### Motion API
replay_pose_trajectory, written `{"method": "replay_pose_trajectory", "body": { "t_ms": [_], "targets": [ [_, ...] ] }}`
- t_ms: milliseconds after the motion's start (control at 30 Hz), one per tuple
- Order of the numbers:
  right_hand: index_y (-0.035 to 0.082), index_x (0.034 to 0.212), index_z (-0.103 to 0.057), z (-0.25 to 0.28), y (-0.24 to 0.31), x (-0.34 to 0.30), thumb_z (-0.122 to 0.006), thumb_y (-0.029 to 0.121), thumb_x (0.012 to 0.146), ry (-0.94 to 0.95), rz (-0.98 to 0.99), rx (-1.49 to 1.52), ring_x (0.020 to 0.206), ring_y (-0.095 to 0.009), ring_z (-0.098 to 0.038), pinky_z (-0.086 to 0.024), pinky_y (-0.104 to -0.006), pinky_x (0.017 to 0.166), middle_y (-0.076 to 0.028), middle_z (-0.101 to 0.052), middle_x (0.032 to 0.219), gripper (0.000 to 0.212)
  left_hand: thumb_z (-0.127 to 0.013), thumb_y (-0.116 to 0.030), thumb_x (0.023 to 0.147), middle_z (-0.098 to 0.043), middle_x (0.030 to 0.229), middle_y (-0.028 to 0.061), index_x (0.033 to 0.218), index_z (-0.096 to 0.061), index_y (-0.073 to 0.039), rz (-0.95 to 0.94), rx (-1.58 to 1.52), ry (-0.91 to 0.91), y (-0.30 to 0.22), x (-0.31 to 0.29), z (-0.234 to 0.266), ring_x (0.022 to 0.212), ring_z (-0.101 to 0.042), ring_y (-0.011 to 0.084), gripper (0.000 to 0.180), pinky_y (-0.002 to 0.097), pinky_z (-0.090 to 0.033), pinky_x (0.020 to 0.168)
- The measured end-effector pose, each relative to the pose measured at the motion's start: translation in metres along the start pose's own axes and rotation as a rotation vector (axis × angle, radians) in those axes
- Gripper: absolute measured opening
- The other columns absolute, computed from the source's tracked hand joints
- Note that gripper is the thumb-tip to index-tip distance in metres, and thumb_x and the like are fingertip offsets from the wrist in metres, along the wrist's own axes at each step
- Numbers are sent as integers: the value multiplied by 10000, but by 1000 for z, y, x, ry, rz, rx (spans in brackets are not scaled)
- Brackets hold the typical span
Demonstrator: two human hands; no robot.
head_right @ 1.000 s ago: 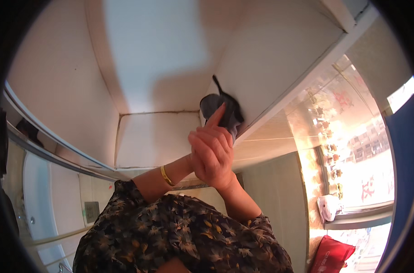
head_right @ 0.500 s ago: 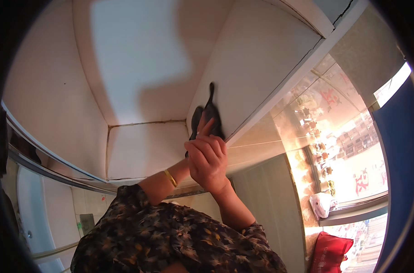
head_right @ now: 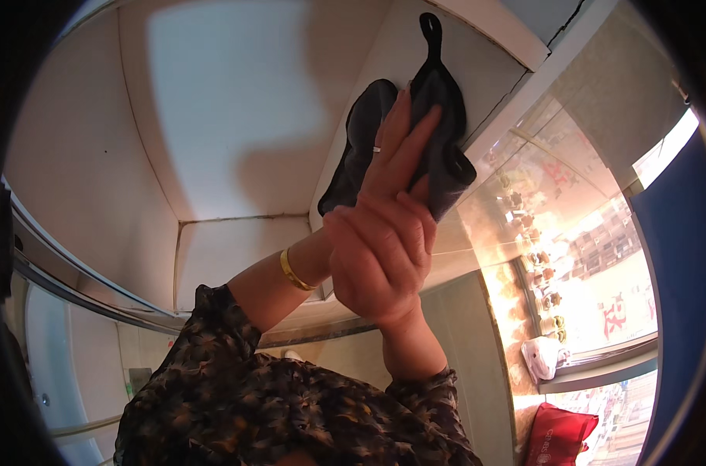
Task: The person wipes a tiled wall surface with a yellow and gray cloth. They move the cloth across the wall in a repetitive motion, covering different sections of the wall.
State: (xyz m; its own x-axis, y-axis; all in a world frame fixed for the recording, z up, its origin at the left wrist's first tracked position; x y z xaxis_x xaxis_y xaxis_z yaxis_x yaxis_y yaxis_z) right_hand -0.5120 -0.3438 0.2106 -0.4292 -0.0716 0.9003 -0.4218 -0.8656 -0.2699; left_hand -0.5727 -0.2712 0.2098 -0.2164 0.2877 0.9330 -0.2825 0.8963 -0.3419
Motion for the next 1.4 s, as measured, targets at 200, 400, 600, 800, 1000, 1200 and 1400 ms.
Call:
{"method": "replay_pose_trajectory", "body": {
  "t_ms": [200,400,600,800,1000,1200,1400],
  "targets": [
    [48,978,-693,-29,-2,-29,-635,24,746,161,-109,42,966,-255,-633,-467,-384,869,-69,-672,997,240,-548,-272,943,-350,1495,245,1412,-440,1,139,96,-105,43,-81,9,1394,-332,428,553,560,-277,1113],
    [19,1130,-622,-97,21,-135,-650,34,807,469,-380,279,998,-326,-609,-495,-421,860,-139,-623,1078,324,-551,-225,949,-447,1419,216,1375,-490,-26,613,205,36,123,-257,30,1338,-414,371,474,459,-331,1102],
    [-11,1238,-559,-163,18,-233,-598,70,890,579,-610,457,1126,-409,-562,-484,-451,956,-228,-571,1238,360,-592,-132,891,-534,1332,228,1258,-576,-46,914,423,-94,162,-344,128,1229,-504,399,378,444,-420,1032],
    [68,1329,-535,-245,53,-290,-629,143,861,696,-595,455,1273,-409,-472,-402,-488,1055,-216,-481,1399,483,-601,-34,824,-531,1352,231,1205,-613,-66,882,975,9,130,-363,206,1190,-526,440,383,481,-446,995],
    [168,1341,-563,-281,121,-301,-599,222,896,770,-212,444,1343,-346,-439,-345,-527,1087,-109,-489,1434,450,-655,-129,835,-492,1391,228,1232,-578,-40,736,1283,303,79,-376,259,1304,-456,411,415,542,-357,1068],
    [169,1467,-421,-362,93,-305,-456,400,996,983,-472,177,1435,-327,-297,-233,-545,1130,-110,-358,1543,526,-668,-218,860,-441,1424,236,1270,-552,-16,691,1443,428,45,-387,278,1346,-388,438,472,574,-306,1107],
    [190,1469,-412,-360,204,-270,-555,423,934,934,-120,452,1407,-403,-324,-279,-590,1098,-143,-370,1534,601,-633,-120,826,-516,1325,214,1230,-592,-22,618,1284,421,9,-402,281,1309,-440,407,418,536,-363,1091]
  ]
}}
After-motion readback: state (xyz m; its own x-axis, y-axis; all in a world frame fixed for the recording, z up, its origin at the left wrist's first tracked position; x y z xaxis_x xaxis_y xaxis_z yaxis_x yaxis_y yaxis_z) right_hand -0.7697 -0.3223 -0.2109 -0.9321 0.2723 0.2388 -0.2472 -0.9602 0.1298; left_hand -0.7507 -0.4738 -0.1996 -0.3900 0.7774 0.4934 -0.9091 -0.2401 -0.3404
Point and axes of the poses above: each hand's wrist, its own x-axis towards the middle knuckle, its own z-axis out of the back of the hand, y = z × x, the point moved 7 cm from there along x, towards the middle knuckle
